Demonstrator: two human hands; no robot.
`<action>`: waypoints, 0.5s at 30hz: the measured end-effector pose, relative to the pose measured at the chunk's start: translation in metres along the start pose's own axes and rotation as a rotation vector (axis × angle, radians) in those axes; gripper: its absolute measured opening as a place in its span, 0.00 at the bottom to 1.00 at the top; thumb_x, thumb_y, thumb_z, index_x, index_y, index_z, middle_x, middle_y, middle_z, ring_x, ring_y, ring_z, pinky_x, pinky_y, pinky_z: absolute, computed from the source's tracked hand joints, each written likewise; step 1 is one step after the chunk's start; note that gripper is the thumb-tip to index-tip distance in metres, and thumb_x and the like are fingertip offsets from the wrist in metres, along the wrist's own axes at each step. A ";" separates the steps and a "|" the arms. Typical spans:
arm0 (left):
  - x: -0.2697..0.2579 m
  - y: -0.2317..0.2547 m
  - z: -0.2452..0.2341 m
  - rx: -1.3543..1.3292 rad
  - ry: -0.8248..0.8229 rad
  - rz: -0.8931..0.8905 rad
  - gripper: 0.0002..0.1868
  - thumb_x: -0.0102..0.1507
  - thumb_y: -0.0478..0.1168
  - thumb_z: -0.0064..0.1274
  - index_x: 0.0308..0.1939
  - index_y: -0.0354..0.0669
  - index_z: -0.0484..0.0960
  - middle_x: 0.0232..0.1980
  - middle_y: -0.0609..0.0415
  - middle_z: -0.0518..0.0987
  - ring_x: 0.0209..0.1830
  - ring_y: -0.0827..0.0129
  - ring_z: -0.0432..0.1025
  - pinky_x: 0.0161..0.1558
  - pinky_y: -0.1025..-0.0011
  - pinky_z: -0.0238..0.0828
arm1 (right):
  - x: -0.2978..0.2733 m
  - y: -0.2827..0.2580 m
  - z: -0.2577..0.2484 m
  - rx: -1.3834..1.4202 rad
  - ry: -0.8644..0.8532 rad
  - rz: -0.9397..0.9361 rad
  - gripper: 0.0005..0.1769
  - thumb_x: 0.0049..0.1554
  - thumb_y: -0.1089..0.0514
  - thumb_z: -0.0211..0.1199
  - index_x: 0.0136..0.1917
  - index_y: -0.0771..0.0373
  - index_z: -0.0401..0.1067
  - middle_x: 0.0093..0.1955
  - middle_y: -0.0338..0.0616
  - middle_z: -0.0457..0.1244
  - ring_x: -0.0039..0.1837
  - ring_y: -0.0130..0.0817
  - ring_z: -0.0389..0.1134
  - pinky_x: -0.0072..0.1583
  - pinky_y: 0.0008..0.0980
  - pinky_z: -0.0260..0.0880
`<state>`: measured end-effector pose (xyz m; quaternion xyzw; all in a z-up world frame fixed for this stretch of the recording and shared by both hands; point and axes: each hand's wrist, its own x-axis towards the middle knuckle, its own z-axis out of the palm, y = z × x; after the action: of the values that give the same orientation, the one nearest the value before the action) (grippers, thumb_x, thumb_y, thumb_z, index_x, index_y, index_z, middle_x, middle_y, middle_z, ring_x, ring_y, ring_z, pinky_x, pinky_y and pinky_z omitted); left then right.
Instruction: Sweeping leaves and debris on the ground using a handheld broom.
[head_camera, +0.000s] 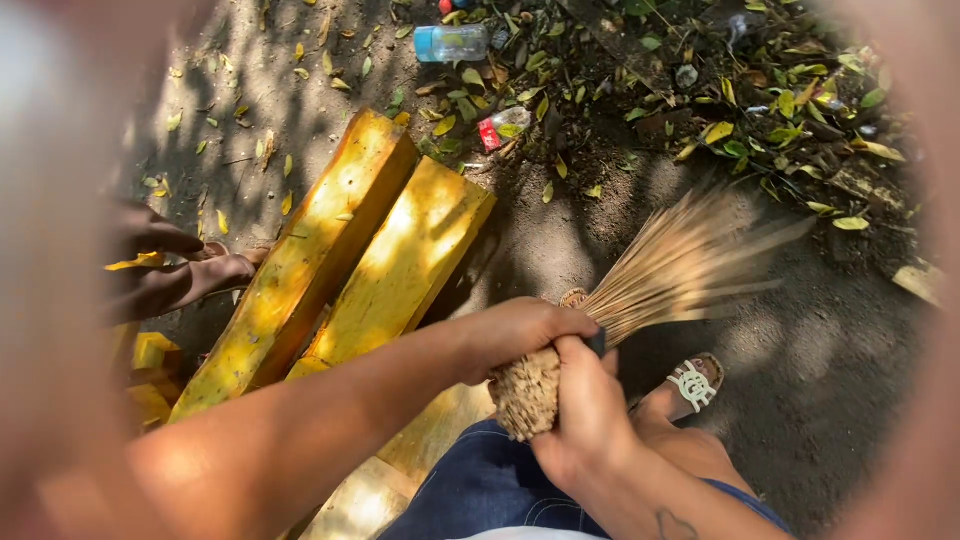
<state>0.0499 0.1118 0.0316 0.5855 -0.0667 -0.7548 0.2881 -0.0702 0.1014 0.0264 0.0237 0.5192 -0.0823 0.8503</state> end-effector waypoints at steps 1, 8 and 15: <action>0.001 0.003 -0.011 -0.003 0.006 0.004 0.22 0.64 0.50 0.51 0.49 0.33 0.82 0.42 0.47 0.82 0.34 0.67 0.76 0.37 0.67 0.75 | 0.016 -0.004 0.005 -0.006 -0.005 0.003 0.20 0.64 0.51 0.47 0.61 0.65 0.66 0.52 0.52 0.68 0.50 0.45 0.73 0.47 0.47 0.77; 0.053 0.052 -0.110 -0.033 0.505 0.248 0.19 0.61 0.49 0.49 0.35 0.34 0.83 0.31 0.46 0.83 0.26 0.62 0.77 0.28 0.61 0.75 | 0.116 -0.066 0.087 -0.384 -0.416 0.147 0.20 0.64 0.46 0.44 0.59 0.60 0.67 0.47 0.50 0.69 0.46 0.41 0.73 0.46 0.42 0.78; 0.063 0.092 -0.064 0.243 0.715 0.630 0.26 0.60 0.49 0.49 0.49 0.27 0.73 0.40 0.40 0.82 0.35 0.62 0.79 0.36 0.65 0.78 | 0.106 -0.130 0.083 -0.547 -0.630 -0.086 0.22 0.65 0.48 0.55 0.69 0.59 0.63 0.52 0.48 0.68 0.46 0.38 0.74 0.45 0.38 0.79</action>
<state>0.1321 0.0193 -0.0007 0.7886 -0.2251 -0.3697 0.4368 0.0292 -0.0490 -0.0238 -0.2512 0.2369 0.0200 0.9383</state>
